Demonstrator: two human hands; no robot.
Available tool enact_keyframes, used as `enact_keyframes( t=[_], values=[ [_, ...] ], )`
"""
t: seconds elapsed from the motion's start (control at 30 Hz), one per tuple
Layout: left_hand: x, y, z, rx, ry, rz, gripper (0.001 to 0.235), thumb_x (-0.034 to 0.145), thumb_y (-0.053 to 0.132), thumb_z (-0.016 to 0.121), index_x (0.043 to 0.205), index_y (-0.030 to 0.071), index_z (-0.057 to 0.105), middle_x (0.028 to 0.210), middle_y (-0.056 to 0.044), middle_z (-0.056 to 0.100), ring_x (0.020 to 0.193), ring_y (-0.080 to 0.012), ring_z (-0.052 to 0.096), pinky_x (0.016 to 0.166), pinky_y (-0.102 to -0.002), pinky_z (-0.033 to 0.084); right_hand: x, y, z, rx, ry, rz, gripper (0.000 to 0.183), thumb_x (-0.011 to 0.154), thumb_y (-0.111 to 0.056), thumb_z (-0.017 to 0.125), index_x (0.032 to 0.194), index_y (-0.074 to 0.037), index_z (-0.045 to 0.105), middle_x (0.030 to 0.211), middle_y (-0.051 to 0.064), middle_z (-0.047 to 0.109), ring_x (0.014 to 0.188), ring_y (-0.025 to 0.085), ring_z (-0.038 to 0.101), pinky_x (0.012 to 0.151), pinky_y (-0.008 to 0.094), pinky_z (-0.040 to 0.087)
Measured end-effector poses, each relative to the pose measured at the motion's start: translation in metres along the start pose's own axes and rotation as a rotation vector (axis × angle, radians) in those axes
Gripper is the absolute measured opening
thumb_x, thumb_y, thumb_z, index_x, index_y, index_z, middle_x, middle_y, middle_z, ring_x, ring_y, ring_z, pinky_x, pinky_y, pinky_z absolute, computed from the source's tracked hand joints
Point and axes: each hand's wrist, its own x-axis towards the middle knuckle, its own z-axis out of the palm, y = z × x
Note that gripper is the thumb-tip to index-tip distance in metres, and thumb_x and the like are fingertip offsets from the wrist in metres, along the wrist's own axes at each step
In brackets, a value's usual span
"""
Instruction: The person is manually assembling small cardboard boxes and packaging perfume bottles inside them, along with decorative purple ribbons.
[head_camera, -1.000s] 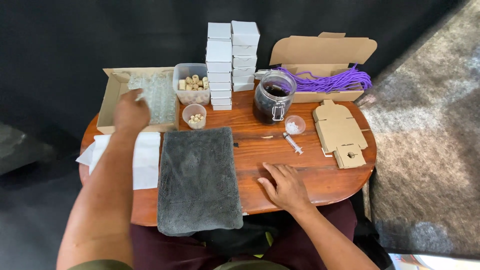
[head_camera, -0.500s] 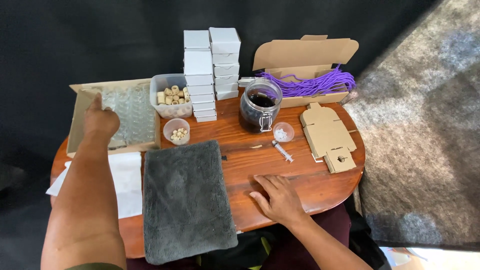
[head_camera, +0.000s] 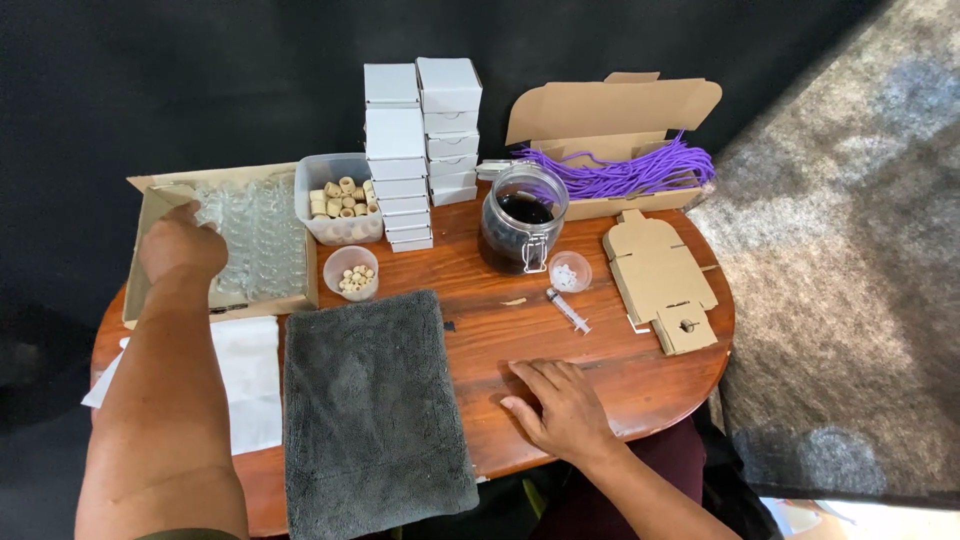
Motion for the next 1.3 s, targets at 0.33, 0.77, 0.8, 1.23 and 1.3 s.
enact_keyframes(
  t=[0.33, 0.77, 0.8, 1.23, 1.3],
  values=[
    [0.024, -0.025, 0.022, 0.004, 0.064, -0.020, 0.022, 0.099, 0.016, 0.067, 0.120, 0.019, 0.067, 0.114, -0.018, 0.073, 0.108, -0.0415, 0.067, 0.091, -0.050, 0.048, 0.003, -0.003, -0.002, 0.004, 0.024, 0.001, 0.044, 0.095, -0.041, 0.068, 0.121, -0.005, 0.067, 0.111, 0.008, 0.074, 0.098, 0.027, 0.068, 0.087, 0.041, 0.052],
    [-0.034, -0.013, -0.032, -0.184, 0.356, 0.441, 0.019, 0.104, 0.012, 0.062, 0.122, 0.008, 0.062, 0.101, -0.020, 0.073, 0.086, -0.0486, 0.067, 0.075, -0.057, 0.048, -0.005, 0.002, 0.003, 0.006, 0.020, -0.002, 0.045, 0.096, -0.041, 0.067, 0.123, -0.005, 0.067, 0.112, 0.009, 0.074, 0.100, 0.028, 0.068, 0.087, 0.043, 0.052],
    [-0.039, -0.009, -0.031, -0.230, 0.376, 0.551, 0.022, 0.103, 0.012, 0.060, 0.124, 0.008, 0.064, 0.101, -0.017, 0.074, 0.084, -0.0459, 0.067, 0.072, -0.054, 0.050, -0.004, 0.001, 0.002, 0.004, 0.023, -0.006, 0.045, 0.096, -0.040, 0.068, 0.123, -0.005, 0.068, 0.111, 0.010, 0.074, 0.099, 0.029, 0.068, 0.086, 0.043, 0.052],
    [-0.271, 0.150, 0.008, -0.361, -0.436, 0.793, 0.026, 0.095, 0.013, 0.060, 0.119, 0.009, 0.070, 0.096, -0.017, 0.076, 0.089, -0.0333, 0.076, 0.077, -0.043, 0.062, -0.010, 0.010, 0.008, -0.022, 0.077, -0.005, 0.042, 0.094, -0.042, 0.068, 0.124, -0.013, 0.069, 0.097, 0.007, 0.069, 0.093, 0.028, 0.070, 0.084, 0.041, 0.053],
    [-0.274, 0.153, 0.051, -0.349, -0.231, 1.036, 0.023, 0.092, 0.020, 0.064, 0.111, 0.011, 0.071, 0.088, -0.012, 0.077, 0.088, -0.0325, 0.075, 0.089, -0.047, 0.054, -0.012, 0.010, 0.006, 0.002, 0.109, 0.024, 0.038, 0.094, -0.038, 0.067, 0.121, -0.011, 0.070, 0.095, 0.008, 0.070, 0.091, 0.028, 0.070, 0.085, 0.041, 0.052]
  ],
)
